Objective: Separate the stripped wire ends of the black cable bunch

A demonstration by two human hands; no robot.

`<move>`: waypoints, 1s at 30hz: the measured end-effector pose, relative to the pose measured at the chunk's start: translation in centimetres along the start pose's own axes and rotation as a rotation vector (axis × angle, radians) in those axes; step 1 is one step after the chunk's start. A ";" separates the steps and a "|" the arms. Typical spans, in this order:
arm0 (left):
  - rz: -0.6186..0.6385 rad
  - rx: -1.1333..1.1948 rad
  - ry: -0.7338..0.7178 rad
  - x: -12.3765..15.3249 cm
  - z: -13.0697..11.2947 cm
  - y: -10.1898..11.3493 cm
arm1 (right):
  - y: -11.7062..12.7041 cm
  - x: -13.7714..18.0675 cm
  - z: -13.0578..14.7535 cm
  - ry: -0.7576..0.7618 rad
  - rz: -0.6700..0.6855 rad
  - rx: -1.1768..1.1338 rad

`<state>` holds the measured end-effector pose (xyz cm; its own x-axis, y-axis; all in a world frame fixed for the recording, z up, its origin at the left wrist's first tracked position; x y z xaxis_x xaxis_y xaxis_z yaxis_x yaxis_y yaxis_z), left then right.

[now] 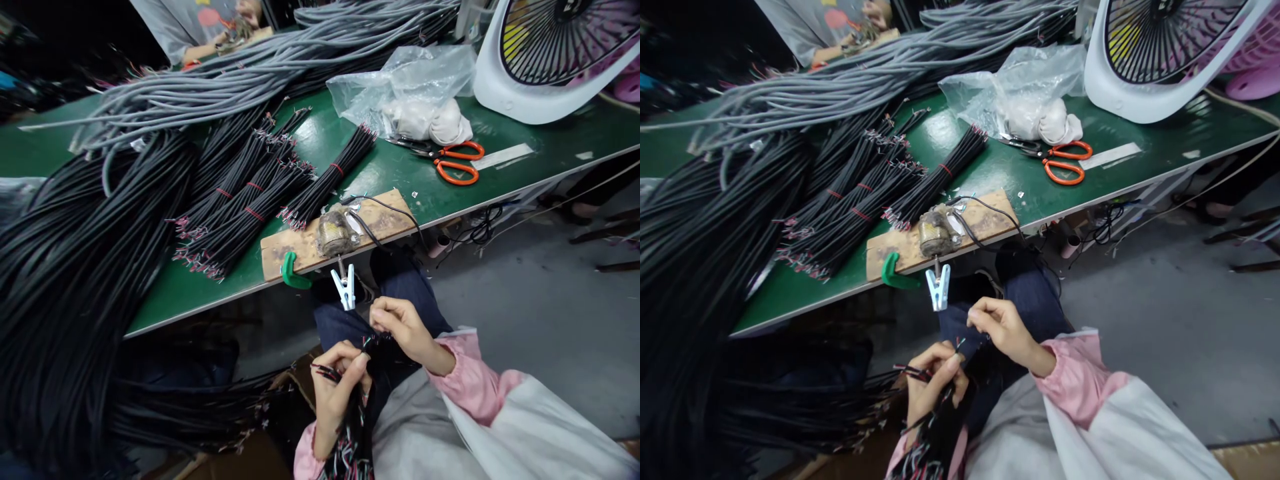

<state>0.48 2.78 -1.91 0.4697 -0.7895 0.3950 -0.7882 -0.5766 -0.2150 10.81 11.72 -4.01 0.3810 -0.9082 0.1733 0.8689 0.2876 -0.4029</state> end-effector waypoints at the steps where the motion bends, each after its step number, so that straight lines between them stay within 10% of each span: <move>1: 0.001 0.008 0.010 -0.1 0.1 0.0 | -0.1 0.0 0.1 0.001 0.042 0.016; 14: 0.025 -0.448 -0.322 0.0 -0.2 -0.4 | -1.0 0.8 1.2 0.232 -0.018 0.395; 23: 0.010 -0.128 -0.102 -0.1 0.5 0.0 | -0.1 -0.4 1.6 0.035 0.052 0.172; 30: -0.009 -0.372 -0.314 0.2 -1.2 0.0 | -1.7 0.2 2.8 0.262 0.092 0.393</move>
<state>0.13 2.84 -0.76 0.5292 -0.8432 0.0940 -0.8453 -0.5145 0.1438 10.27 11.93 -0.80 0.4132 -0.9052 -0.1000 0.9083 0.4175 -0.0265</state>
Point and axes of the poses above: each hand's wrist, its own x-axis away from the middle knuckle, its own y-axis out of the back of the hand, z = x × y, the point moved 4 cm from there along -x, towards the middle knuckle, and after that the axes turned 11 degrees about -z, right-handed, at the moved point
